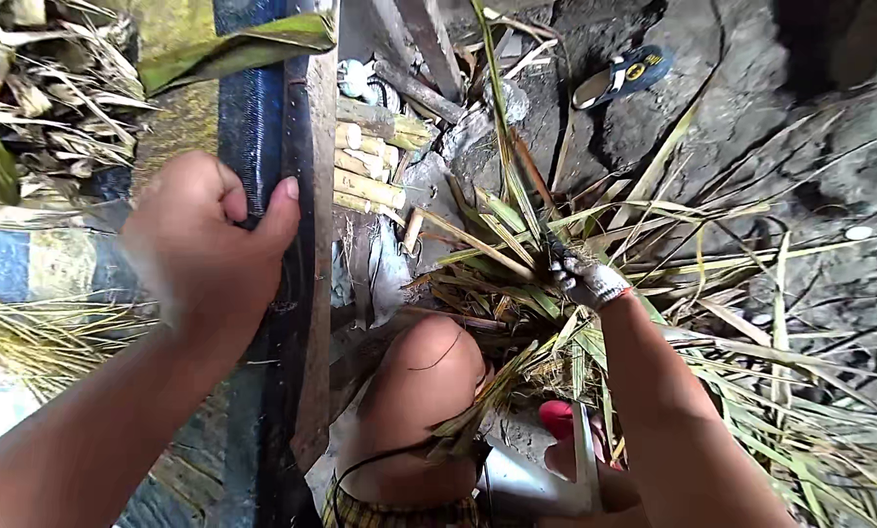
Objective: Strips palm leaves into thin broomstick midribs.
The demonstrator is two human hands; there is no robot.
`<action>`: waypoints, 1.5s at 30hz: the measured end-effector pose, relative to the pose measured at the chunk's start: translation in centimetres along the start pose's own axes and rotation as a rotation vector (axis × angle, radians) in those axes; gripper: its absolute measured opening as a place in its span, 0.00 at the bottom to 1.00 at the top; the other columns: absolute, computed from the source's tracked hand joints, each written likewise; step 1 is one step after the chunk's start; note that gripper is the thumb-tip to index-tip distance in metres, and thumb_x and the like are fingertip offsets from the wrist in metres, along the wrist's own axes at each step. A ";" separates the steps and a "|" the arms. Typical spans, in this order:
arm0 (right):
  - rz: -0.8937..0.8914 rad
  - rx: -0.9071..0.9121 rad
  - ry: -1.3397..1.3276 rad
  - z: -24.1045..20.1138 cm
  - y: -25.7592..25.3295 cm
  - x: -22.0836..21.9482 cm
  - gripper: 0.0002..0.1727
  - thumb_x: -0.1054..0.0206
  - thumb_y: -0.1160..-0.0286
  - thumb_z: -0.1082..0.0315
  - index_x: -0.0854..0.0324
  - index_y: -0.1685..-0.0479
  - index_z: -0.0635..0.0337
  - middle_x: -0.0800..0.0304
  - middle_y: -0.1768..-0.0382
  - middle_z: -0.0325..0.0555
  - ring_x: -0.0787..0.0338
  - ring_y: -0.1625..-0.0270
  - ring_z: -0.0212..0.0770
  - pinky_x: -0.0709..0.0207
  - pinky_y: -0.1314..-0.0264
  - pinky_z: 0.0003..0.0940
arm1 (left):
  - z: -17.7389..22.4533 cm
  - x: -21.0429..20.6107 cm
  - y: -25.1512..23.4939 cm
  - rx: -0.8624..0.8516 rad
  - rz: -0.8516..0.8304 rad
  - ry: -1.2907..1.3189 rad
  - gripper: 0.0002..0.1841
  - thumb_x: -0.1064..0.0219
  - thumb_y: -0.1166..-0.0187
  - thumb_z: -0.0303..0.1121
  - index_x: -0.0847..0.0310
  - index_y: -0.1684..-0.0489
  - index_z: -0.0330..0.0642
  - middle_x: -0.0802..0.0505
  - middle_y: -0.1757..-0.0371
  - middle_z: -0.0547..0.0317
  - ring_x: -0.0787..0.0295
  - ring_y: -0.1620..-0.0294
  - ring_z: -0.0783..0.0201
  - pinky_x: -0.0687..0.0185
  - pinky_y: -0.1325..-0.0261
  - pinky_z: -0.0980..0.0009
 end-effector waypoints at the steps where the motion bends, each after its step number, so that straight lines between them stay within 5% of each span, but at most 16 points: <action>1: -0.048 0.015 0.013 0.0 1.0 0.1 0.18 0.52 0.11 0.70 0.29 0.28 0.50 0.17 0.69 0.38 0.21 0.77 0.28 0.26 0.78 0.21 | 0.3 0.2 0.0 0.001 -0.007 0.000 0.26 0.34 0.18 0.48 0.32 0.72 0.30 0.21 0.70 0.37 0.23 0.69 0.43 0.31 0.64 0.47; 4: -0.186 0.100 0.061 0.1 3.8 0.2 0.20 0.48 0.15 0.69 0.29 0.26 0.49 0.16 0.66 0.36 0.20 0.74 0.27 0.26 0.75 0.20 | 1.0 0.7 -0.2 0.064 -0.067 0.020 0.26 0.34 0.18 0.48 0.29 0.69 0.27 0.17 0.66 0.31 0.19 0.64 0.34 0.29 0.62 0.39; 8: -0.328 0.203 0.050 -0.8 9.1 -2.0 0.29 0.31 0.30 0.61 0.29 0.26 0.46 0.11 0.64 0.35 0.15 0.73 0.27 0.21 0.72 0.20 | 1.1 1.3 -0.2 0.109 -0.152 0.064 0.26 0.35 0.16 0.49 0.23 0.59 0.25 0.14 0.58 0.26 0.14 0.55 0.26 0.26 0.55 0.30; 11: -0.319 0.288 0.107 -2.1 13.8 -4.3 0.29 0.35 0.26 0.62 0.31 0.22 0.45 0.13 0.65 0.35 0.17 0.74 0.27 0.22 0.73 0.21 | 1.1 1.5 -0.3 0.116 -0.194 0.095 0.27 0.36 0.15 0.51 0.20 0.50 0.28 0.12 0.53 0.27 0.13 0.49 0.28 0.24 0.50 0.28; 15: -0.380 0.392 0.138 -2.9 21.3 -7.3 0.30 0.31 0.29 0.60 0.31 0.24 0.45 0.13 0.67 0.36 0.16 0.75 0.28 0.21 0.75 0.20 | 0.9 1.4 -0.1 0.087 -0.162 0.103 0.24 0.37 0.15 0.49 0.19 0.50 0.30 0.10 0.52 0.31 0.11 0.48 0.30 0.22 0.51 0.30; 19: -0.341 0.483 0.265 -0.9 29.7 -8.8 0.33 0.35 0.30 0.65 0.34 0.20 0.51 0.13 0.61 0.39 0.17 0.72 0.28 0.23 0.74 0.21 | 2.0 2.5 1.1 0.098 -0.177 0.141 0.23 0.39 0.13 0.48 0.21 0.39 0.34 0.13 0.37 0.30 0.13 0.38 0.29 0.20 0.45 0.29; 23: -0.244 0.528 0.279 4.6 37.9 -9.5 0.40 0.32 0.33 0.62 0.39 0.14 0.53 0.14 0.59 0.41 0.18 0.71 0.30 0.24 0.74 0.23 | 8.4 5.2 8.6 0.002 -0.328 0.644 0.26 0.44 0.09 0.44 0.30 0.19 0.38 0.19 0.27 0.33 0.19 0.28 0.36 0.23 0.29 0.37; 25: -0.146 0.550 0.301 8.0 41.3 -9.4 0.37 0.35 0.31 0.64 0.37 0.16 0.56 0.13 0.58 0.43 0.16 0.70 0.33 0.22 0.72 0.27 | 11.7 4.5 14.0 0.155 -0.651 1.058 0.28 0.52 0.05 0.48 0.40 0.14 0.40 0.16 0.30 0.39 0.15 0.35 0.48 0.17 0.35 0.50; 27: -0.050 0.573 0.306 11.2 44.1 -9.3 0.35 0.39 0.30 0.67 0.37 0.17 0.58 0.13 0.57 0.44 0.15 0.67 0.34 0.19 0.68 0.29 | 13.9 5.1 18.5 0.382 -0.976 1.270 0.27 0.54 0.05 0.52 0.37 0.18 0.44 0.11 0.43 0.50 0.11 0.55 0.61 0.15 0.55 0.66; 29: 0.018 0.583 0.303 13.9 46.1 -9.2 0.34 0.39 0.28 0.68 0.38 0.16 0.58 0.13 0.55 0.46 0.13 0.63 0.37 0.17 0.63 0.33 | 14.8 6.1 21.1 0.462 -1.078 1.323 0.21 0.51 0.05 0.44 0.34 0.22 0.43 0.12 0.52 0.54 0.15 0.66 0.66 0.20 0.66 0.72; 33: -0.048 0.622 0.336 17.7 48.5 -9.1 0.27 0.40 0.24 0.59 0.32 0.27 0.61 0.12 0.66 0.43 0.11 0.70 0.39 0.13 0.66 0.37 | 14.9 7.2 23.5 0.213 -0.975 1.245 0.17 0.46 0.07 0.32 0.29 0.24 0.40 0.17 0.53 0.53 0.19 0.62 0.65 0.21 0.61 0.69; 36: -0.184 0.607 0.242 18.8 48.9 -9.0 0.21 0.40 0.23 0.54 0.27 0.39 0.57 0.16 0.77 0.36 0.15 0.78 0.34 0.16 0.73 0.32 | 14.8 9.3 24.4 0.059 -0.872 1.198 0.19 0.44 0.07 0.35 0.26 0.23 0.38 0.15 0.40 0.47 0.15 0.51 0.61 0.16 0.52 0.65; 38: -0.210 0.612 0.257 18.3 49.3 -8.9 0.20 0.36 0.27 0.58 0.25 0.39 0.57 0.12 0.73 0.39 0.12 0.74 0.35 0.16 0.69 0.32 | 14.2 10.5 24.2 -0.036 -0.729 1.173 0.19 0.44 0.08 0.35 0.21 0.27 0.36 0.17 0.35 0.43 0.14 0.44 0.58 0.14 0.44 0.63; 41: -0.107 0.649 0.301 17.1 50.0 -8.8 0.34 0.32 0.38 0.69 0.32 0.26 0.62 0.09 0.54 0.46 0.09 0.63 0.38 0.14 0.61 0.34 | 13.0 11.6 23.0 -0.133 -0.432 1.161 0.16 0.44 0.09 0.34 0.15 0.37 0.34 0.14 0.43 0.47 0.15 0.49 0.63 0.16 0.46 0.68; 43: -0.043 0.697 0.238 16.9 49.8 -8.5 0.35 0.30 0.42 0.68 0.33 0.28 0.61 0.09 0.57 0.45 0.12 0.69 0.35 0.17 0.69 0.30 | 12.5 12.5 22.8 -0.189 -0.317 1.139 0.15 0.45 0.09 0.33 0.13 0.46 0.33 0.14 0.51 0.52 0.17 0.53 0.67 0.21 0.47 0.71; 45: 0.013 0.760 0.159 16.4 50.0 -8.8 0.31 0.33 0.34 0.61 0.34 0.28 0.59 0.13 0.64 0.40 0.16 0.74 0.32 0.21 0.74 0.27 | 12.5 13.3 23.3 -0.235 -0.328 1.140 0.15 0.45 0.10 0.30 0.13 0.43 0.30 0.11 0.48 0.50 0.14 0.51 0.67 0.18 0.42 0.71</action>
Point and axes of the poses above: each hand's wrist, its own y-axis away from the middle knuckle, its own x-axis out of the back of the hand, z = x × y, the point moved 3 cm from there along -y, towards the middle knuckle
